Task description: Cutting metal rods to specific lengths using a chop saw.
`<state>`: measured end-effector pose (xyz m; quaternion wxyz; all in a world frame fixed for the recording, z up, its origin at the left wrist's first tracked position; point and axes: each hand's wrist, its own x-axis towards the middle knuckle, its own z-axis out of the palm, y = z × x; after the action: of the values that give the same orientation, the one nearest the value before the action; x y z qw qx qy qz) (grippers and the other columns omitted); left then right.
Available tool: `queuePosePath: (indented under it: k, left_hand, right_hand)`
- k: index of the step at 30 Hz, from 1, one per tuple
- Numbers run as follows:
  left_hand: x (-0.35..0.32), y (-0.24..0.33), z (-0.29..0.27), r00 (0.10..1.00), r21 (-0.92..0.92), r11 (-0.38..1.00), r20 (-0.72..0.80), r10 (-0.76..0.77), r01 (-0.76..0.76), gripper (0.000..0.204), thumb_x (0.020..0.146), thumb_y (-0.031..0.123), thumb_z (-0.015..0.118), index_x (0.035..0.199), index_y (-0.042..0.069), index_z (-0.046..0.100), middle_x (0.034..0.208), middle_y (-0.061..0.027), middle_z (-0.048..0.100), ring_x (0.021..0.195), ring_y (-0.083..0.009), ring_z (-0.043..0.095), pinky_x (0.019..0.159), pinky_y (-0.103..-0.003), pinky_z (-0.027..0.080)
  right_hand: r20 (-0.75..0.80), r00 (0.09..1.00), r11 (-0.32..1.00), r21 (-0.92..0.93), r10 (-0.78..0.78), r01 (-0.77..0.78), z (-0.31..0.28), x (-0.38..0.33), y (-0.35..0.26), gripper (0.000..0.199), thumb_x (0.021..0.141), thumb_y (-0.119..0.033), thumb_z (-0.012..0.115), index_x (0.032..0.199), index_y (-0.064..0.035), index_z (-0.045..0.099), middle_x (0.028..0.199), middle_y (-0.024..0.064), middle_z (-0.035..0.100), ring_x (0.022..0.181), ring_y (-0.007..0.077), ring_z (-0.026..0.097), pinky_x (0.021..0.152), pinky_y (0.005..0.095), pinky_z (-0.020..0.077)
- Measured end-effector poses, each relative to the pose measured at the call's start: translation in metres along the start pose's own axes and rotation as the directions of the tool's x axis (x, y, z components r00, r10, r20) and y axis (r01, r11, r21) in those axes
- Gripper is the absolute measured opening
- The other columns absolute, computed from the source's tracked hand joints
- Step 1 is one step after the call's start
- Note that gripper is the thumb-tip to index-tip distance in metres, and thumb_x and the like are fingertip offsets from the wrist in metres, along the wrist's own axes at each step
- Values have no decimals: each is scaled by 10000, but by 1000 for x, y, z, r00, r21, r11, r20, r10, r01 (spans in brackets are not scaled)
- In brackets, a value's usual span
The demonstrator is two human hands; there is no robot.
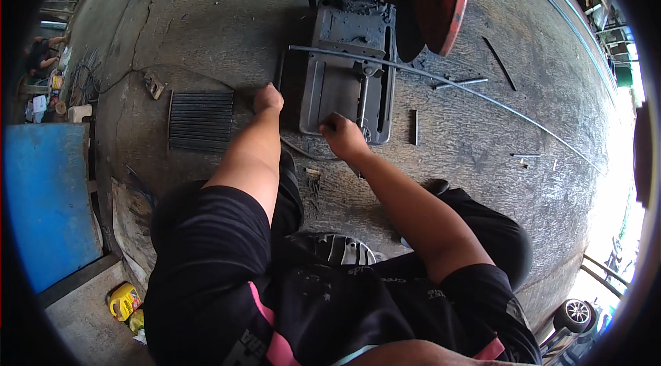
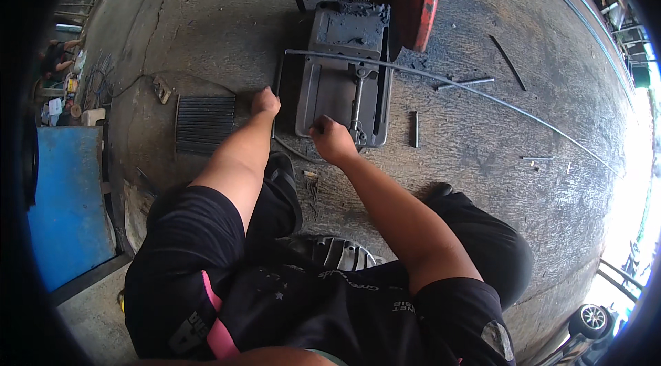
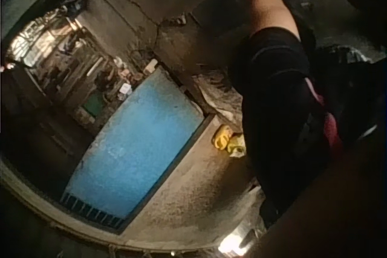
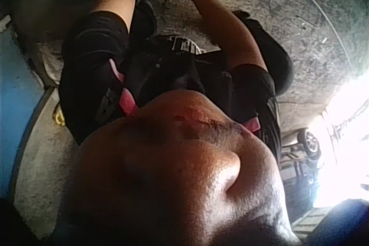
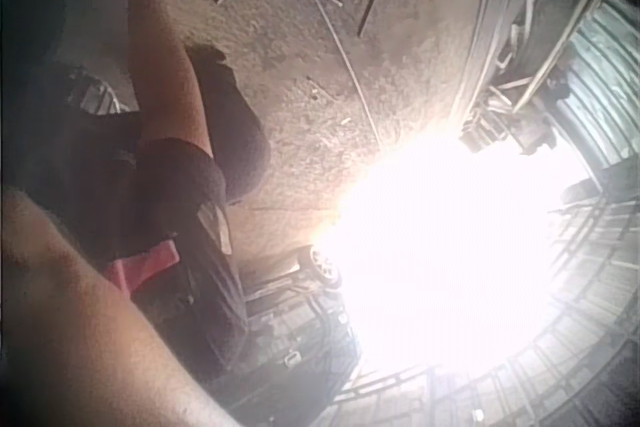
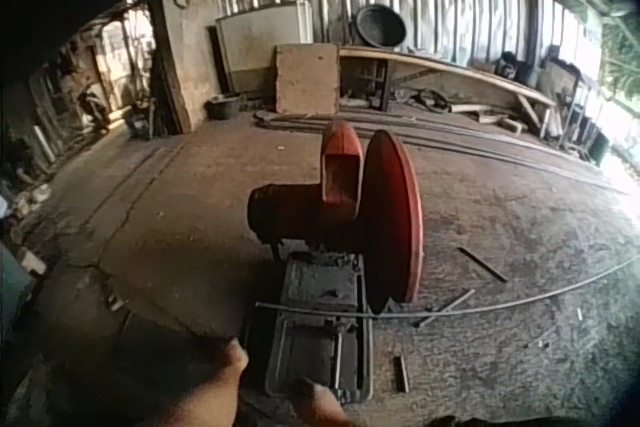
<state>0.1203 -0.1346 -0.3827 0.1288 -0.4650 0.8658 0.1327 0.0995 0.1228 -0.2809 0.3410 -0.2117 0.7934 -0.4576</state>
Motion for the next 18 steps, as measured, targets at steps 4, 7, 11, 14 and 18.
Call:
queuePosePath:
  k: [4, 7, 11, 14, 18]
  left_hand:
    - [-24, 15, -16, 995, -98, 991, -43, -92, 88, 289, 864, 206, 520, 1084, 27, 576, 1077, -220, 627, 1008, -369, 615, 882, -442, 501]
    - [-47, 29, -30, 994, -173, 980, -40, -103, 95, 328, 841, 180, 516, 1127, 21, 535, 1103, -229, 605, 1025, -372, 605, 887, -448, 499]
    - [-84, 58, -31, 857, -489, 764, -61, -512, 422, 514, 772, 163, 567, 1208, -63, 414, 1213, -299, 471, 1064, -398, 565, 927, -438, 475]
    - [-118, 75, -10, 781, -603, 620, 9, -625, 503, 533, 782, 165, 536, 1238, -78, 405, 1204, -309, 491, 1097, -405, 548, 967, -416, 448]
    - [-169, 76, 33, 735, -652, 396, 395, -551, 647, 514, 789, 166, 536, 1228, -65, 403, 1255, -250, 475, 1097, -427, 539, 931, -437, 465]
  right_hand:
    - [-50, 983, 924, -353, -176, 147, 0, -29, 16, 230, 837, -200, 561, 998, -48, 625, 1030, 169, 617, 968, 358, 591, 816, 432, 467]
    - [150, 948, 598, -745, -281, 295, -6, -65, 35, 210, 838, -165, 527, 1009, -108, 636, 1064, 109, 579, 1033, 297, 538, 864, 420, 425]
    - [240, 905, 496, -772, -352, 398, -19, -90, 56, 250, 846, -155, 494, 1050, -142, 639, 1114, 73, 537, 1108, 261, 449, 934, 416, 360]
    - [203, 912, 340, -881, -356, 329, -33, -102, 68, 393, 847, -161, 488, 1236, -160, 547, 1138, 65, 528, 1111, 268, 446, 934, 424, 363]
    - [123, 890, 393, -865, -439, 313, -23, -116, 73, 521, 859, -188, 534, 1364, -171, 410, 1161, 110, 508, 1106, 280, 463, 931, 419, 363]
